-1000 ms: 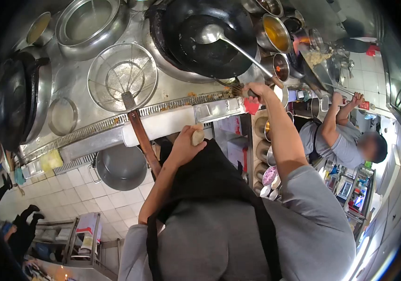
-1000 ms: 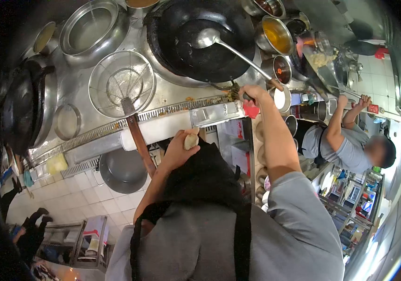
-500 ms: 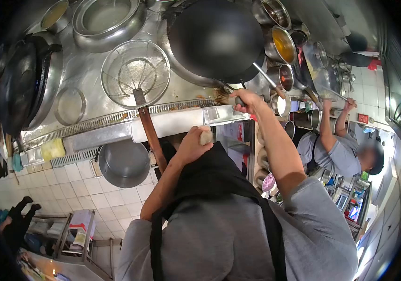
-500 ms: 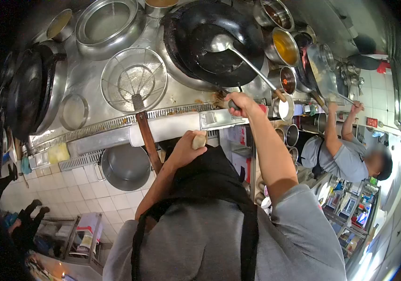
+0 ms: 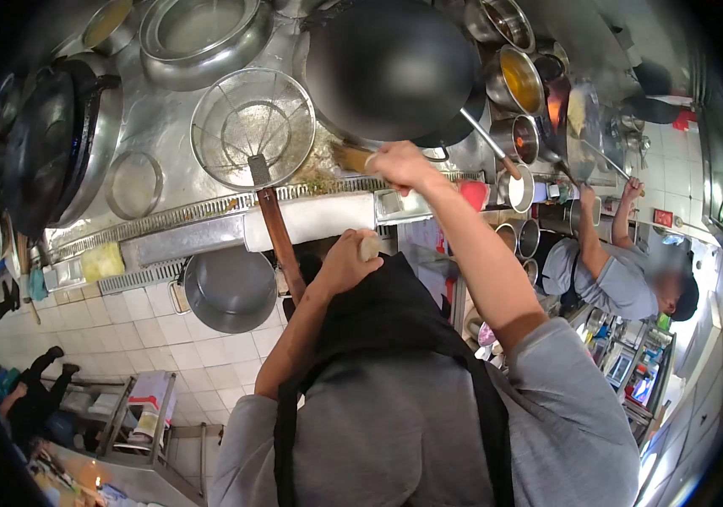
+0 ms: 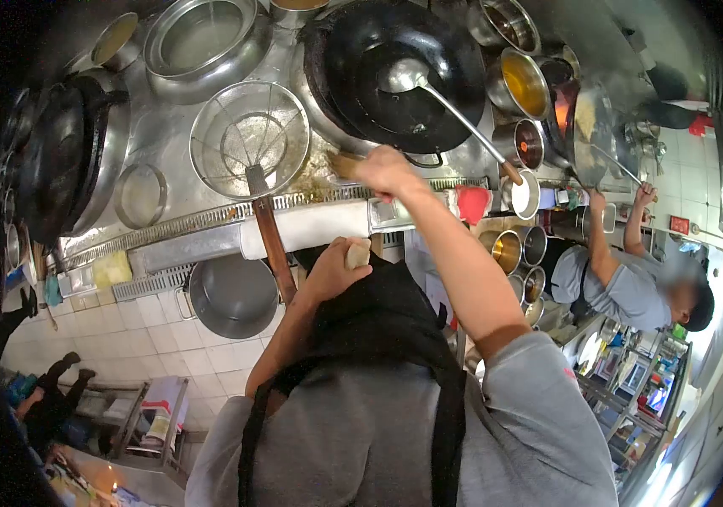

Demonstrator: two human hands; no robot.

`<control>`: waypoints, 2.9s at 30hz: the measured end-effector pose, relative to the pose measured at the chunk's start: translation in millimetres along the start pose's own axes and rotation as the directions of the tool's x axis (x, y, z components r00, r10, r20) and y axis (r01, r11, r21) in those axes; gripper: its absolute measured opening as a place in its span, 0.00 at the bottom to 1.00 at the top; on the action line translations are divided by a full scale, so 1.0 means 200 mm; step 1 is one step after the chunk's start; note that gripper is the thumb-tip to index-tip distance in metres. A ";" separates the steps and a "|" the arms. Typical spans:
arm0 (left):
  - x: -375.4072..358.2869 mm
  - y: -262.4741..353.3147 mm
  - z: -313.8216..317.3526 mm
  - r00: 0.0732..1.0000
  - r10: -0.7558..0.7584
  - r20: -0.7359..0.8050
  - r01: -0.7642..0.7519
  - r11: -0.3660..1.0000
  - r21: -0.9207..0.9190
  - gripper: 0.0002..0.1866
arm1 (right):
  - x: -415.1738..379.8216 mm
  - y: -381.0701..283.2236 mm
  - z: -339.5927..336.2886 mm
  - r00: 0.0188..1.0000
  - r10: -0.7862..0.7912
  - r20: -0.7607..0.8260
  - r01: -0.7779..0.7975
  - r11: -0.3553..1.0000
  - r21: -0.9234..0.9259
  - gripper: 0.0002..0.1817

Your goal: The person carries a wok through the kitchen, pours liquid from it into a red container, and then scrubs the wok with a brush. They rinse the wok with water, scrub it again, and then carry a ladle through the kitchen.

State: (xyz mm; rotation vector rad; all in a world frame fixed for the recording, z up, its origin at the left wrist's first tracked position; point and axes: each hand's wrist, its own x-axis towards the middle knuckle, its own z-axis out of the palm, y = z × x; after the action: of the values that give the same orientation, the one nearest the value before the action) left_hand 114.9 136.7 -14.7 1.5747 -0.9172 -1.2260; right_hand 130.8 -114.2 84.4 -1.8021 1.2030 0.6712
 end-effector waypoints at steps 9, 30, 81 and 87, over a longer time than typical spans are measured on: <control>-0.03 0.01 -0.06 0.997 -0.075 -0.036 0.076 0.997 0.032 0.30 | -0.76 0.18 -0.35 0.999 -0.009 -0.050 0.028 0.919 0.394 0.31; -0.05 0.20 -0.04 0.980 -0.189 0.057 0.191 0.981 -0.031 0.33 | -0.04 0.63 -0.11 0.922 0.146 -0.358 -0.137 0.989 0.049 0.23; 0.81 -0.03 1.06 0.965 0.226 -0.130 -0.115 0.815 0.568 0.31 | 0.14 0.11 -0.22 0.708 -0.565 0.423 0.701 0.494 -0.513 0.25; 0.57 0.58 0.69 0.866 0.306 -0.396 -0.178 0.928 0.328 0.27 | 0.25 0.12 -0.19 0.661 -0.617 0.428 0.729 0.392 -0.561 0.25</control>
State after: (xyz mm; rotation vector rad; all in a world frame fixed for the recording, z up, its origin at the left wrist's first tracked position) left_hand 4.1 -34.7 48.9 1.7951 -0.9792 -0.5344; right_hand 127.0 -174.6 55.2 -2.5661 -0.0669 0.7869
